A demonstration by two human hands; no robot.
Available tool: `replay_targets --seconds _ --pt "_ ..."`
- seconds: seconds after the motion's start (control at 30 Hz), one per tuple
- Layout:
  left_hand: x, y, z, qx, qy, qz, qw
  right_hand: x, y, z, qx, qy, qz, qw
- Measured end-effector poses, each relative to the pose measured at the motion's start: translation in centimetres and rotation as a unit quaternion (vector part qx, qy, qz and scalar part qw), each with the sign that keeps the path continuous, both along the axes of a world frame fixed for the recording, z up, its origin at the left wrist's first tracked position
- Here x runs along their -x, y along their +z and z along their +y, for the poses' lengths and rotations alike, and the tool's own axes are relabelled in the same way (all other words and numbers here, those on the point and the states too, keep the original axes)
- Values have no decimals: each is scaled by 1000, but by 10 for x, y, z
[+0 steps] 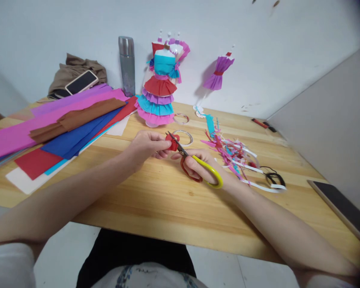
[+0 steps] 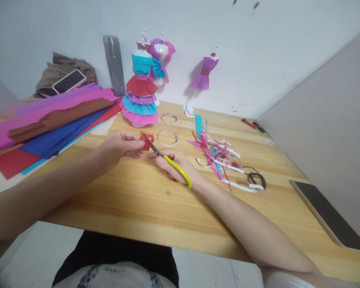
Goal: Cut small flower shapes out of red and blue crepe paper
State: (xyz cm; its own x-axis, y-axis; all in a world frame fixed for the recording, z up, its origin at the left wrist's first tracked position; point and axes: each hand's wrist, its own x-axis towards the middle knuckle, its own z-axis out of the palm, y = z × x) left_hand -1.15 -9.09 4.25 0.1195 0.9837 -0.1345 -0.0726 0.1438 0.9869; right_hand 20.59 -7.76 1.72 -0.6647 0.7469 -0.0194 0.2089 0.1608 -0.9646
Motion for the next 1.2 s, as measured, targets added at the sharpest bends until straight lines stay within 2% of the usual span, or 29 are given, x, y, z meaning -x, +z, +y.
replay_targets --seconds 0.3,0.6,1.2 --pt "-2 1 -4 6 -2 -5 1000 0 0 0 3 4 11 1000" --pt "0 -2 2 5 -26 6 1000 -1 -2 1 5 16 15 1000" --pt "-3 4 -5 0 -6 3 1000 0 -3 1 -2 11 17 1000"
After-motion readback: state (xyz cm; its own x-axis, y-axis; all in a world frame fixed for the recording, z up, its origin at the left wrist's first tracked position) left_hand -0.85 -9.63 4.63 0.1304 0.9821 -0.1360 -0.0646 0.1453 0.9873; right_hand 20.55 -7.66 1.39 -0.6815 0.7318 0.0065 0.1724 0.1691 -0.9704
